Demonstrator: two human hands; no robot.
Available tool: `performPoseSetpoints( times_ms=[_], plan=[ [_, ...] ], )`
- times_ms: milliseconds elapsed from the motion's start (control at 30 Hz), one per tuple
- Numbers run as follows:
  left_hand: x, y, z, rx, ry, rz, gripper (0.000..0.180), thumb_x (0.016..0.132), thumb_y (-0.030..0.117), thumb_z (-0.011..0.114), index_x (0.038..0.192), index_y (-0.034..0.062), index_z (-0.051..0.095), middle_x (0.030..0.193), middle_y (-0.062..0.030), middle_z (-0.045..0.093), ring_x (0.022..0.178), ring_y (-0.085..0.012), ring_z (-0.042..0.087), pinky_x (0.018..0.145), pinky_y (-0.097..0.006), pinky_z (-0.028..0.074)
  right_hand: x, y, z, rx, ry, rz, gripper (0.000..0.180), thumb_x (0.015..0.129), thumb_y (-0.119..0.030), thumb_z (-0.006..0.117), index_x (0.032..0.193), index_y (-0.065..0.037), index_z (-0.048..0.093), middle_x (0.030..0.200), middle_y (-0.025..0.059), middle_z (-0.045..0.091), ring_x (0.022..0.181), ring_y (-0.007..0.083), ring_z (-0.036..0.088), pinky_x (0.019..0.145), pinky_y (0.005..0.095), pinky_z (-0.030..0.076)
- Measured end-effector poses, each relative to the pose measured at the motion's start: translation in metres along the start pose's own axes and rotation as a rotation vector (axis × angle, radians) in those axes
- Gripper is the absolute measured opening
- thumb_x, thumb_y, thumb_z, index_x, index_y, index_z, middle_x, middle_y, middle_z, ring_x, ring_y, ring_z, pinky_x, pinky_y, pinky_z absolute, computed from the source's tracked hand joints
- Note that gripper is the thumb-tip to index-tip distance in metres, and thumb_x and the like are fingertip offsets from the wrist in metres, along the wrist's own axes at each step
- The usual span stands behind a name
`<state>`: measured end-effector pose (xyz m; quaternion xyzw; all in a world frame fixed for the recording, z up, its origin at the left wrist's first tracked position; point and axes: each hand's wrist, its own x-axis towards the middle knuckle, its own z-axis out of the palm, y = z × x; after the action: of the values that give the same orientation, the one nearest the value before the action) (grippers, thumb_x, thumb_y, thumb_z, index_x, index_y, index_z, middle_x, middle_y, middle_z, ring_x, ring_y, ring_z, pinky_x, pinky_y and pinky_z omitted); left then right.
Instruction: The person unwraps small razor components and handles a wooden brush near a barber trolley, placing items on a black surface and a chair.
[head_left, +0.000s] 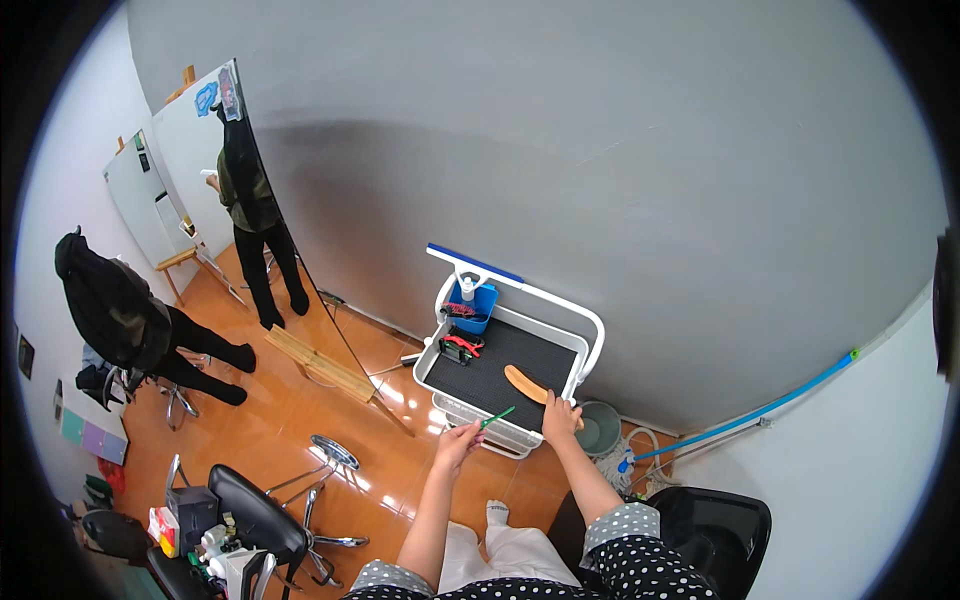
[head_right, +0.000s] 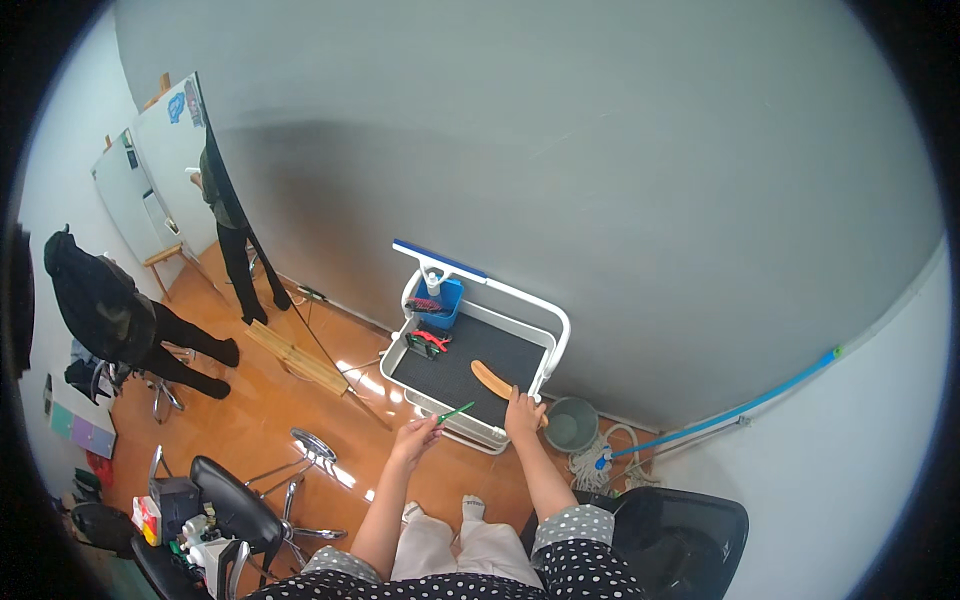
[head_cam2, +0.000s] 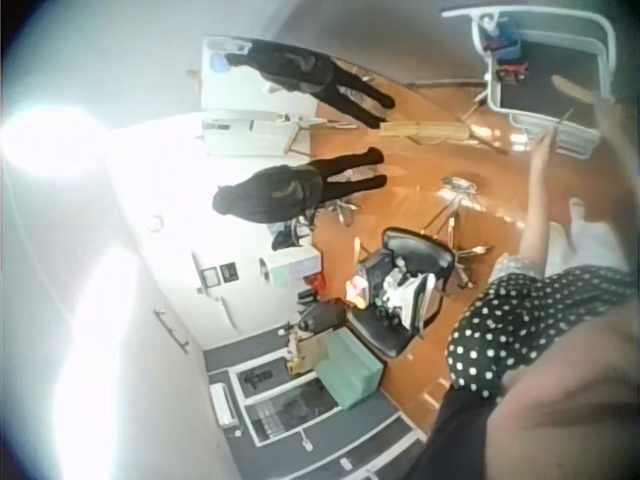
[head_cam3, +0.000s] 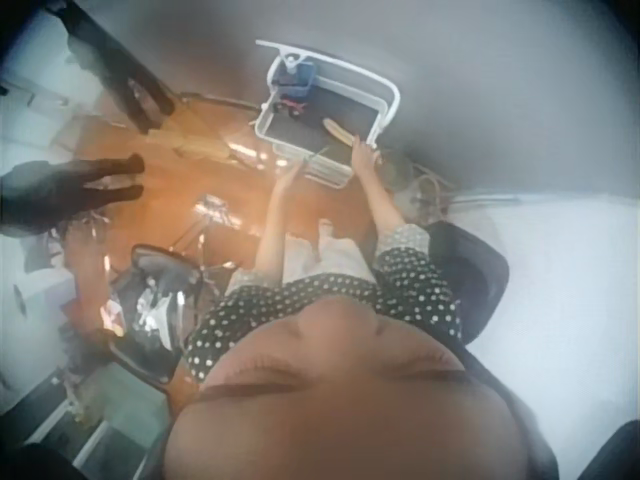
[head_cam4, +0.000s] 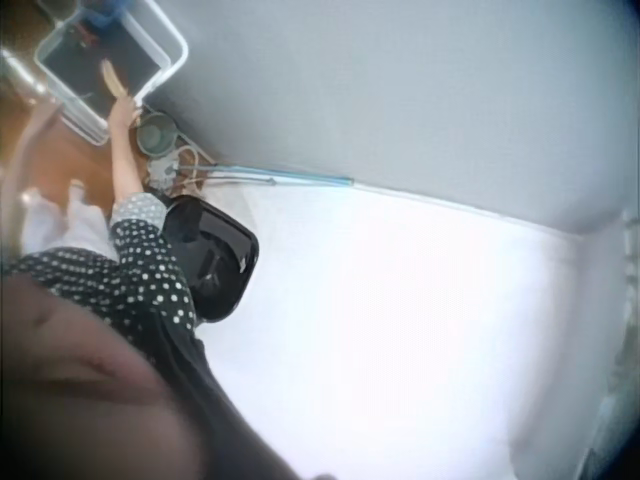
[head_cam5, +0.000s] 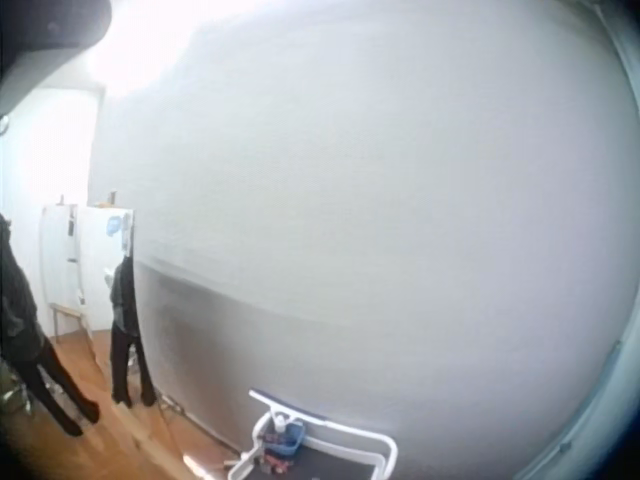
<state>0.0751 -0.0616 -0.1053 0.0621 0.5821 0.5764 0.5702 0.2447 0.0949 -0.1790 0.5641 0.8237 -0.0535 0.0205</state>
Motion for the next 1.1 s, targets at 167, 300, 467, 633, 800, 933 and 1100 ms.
performPoseSetpoints(
  times_ms=[167,300,467,633,800,933,1100],
  plan=[
    [0.002,0.015,0.005,-0.098,0.029,0.041,0.022,0.081,0.026,0.063,0.085,0.0043,0.061,0.081,-0.0031,0.062,0.069,-0.0069,0.055,0.064,-0.02,0.046,0.009,0.003,-0.041,0.29,-0.154,0.028,0.036,0.083,-0.019,0.049,0.116,-0.008,0.048,0.097,0.0092,0.06,0.094,0.0259,0.057,0.081,0.0423,0.039],
    [0.013,0.026,0.013,-0.122,0.032,0.093,0.019,0.079,0.021,0.065,0.086,0.0036,0.063,0.079,-0.0033,0.063,0.067,-0.0058,0.055,0.063,-0.017,0.045,-0.017,-0.001,-0.09,0.824,-0.082,0.092,0.039,0.085,-0.022,0.052,0.12,-0.004,0.048,0.115,0.0121,0.055,0.101,0.0233,0.056,0.082,0.03,0.042],
    [0.027,0.05,0.026,-0.133,-0.012,0.184,0.019,0.08,0.021,0.064,0.089,0.0039,0.063,0.079,-0.003,0.063,0.067,-0.0053,0.055,0.062,-0.017,0.045,-0.046,-0.014,-0.126,1.182,-0.007,-0.265,0.044,0.085,-0.03,0.053,0.126,-0.014,0.045,0.119,0.0128,0.053,0.106,0.0231,0.054,0.089,0.0307,0.04],
    [0.045,0.091,0.038,-0.136,-0.106,0.181,0.018,0.081,0.02,0.064,0.089,0.0045,0.063,0.079,-0.0024,0.064,0.066,-0.0047,0.056,0.064,-0.017,0.045,-0.037,-0.012,-0.168,1.049,-0.1,-0.082,0.045,0.086,-0.017,0.056,0.128,-0.012,0.041,0.122,0.0046,0.052,0.097,0.0075,0.05,0.085,0.0232,0.039],
    [0.061,0.129,0.049,-0.068,-0.207,0.179,0.019,0.08,0.021,0.064,0.089,0.0045,0.064,0.08,-0.0023,0.064,0.067,-0.0048,0.056,0.064,-0.017,0.045,-0.026,-0.016,-0.172,1.014,-0.097,-0.194,0.044,0.084,-0.018,0.058,0.126,-0.02,0.045,0.117,0.0046,0.056,0.086,0.0058,0.049,0.08,0.0242,0.041],
    [0.074,0.156,0.054,-0.009,-0.25,0.174,0.019,0.08,0.022,0.064,0.087,0.0046,0.063,0.079,-0.0027,0.063,0.067,-0.0066,0.057,0.064,-0.019,0.046,-0.01,-0.03,-0.184,0.979,0.071,0.045,0.044,0.084,-0.019,0.058,0.126,-0.019,0.046,0.102,-0.0011,0.061,0.071,0.0087,0.052,0.071,0.0241,0.044],
    [0.089,0.183,0.056,0.047,-0.31,0.187,0.02,0.08,0.024,0.065,0.087,0.0057,0.063,0.081,-0.002,0.063,0.07,-0.0063,0.056,0.066,-0.019,0.046,-0.005,-0.047,-0.212,1.224,-0.21,-0.004,0.043,0.084,-0.015,0.058,0.126,-0.012,0.046,0.089,-0.0034,0.062,0.058,0.0082,0.047,0.06,0.0206,0.042]
  ],
)
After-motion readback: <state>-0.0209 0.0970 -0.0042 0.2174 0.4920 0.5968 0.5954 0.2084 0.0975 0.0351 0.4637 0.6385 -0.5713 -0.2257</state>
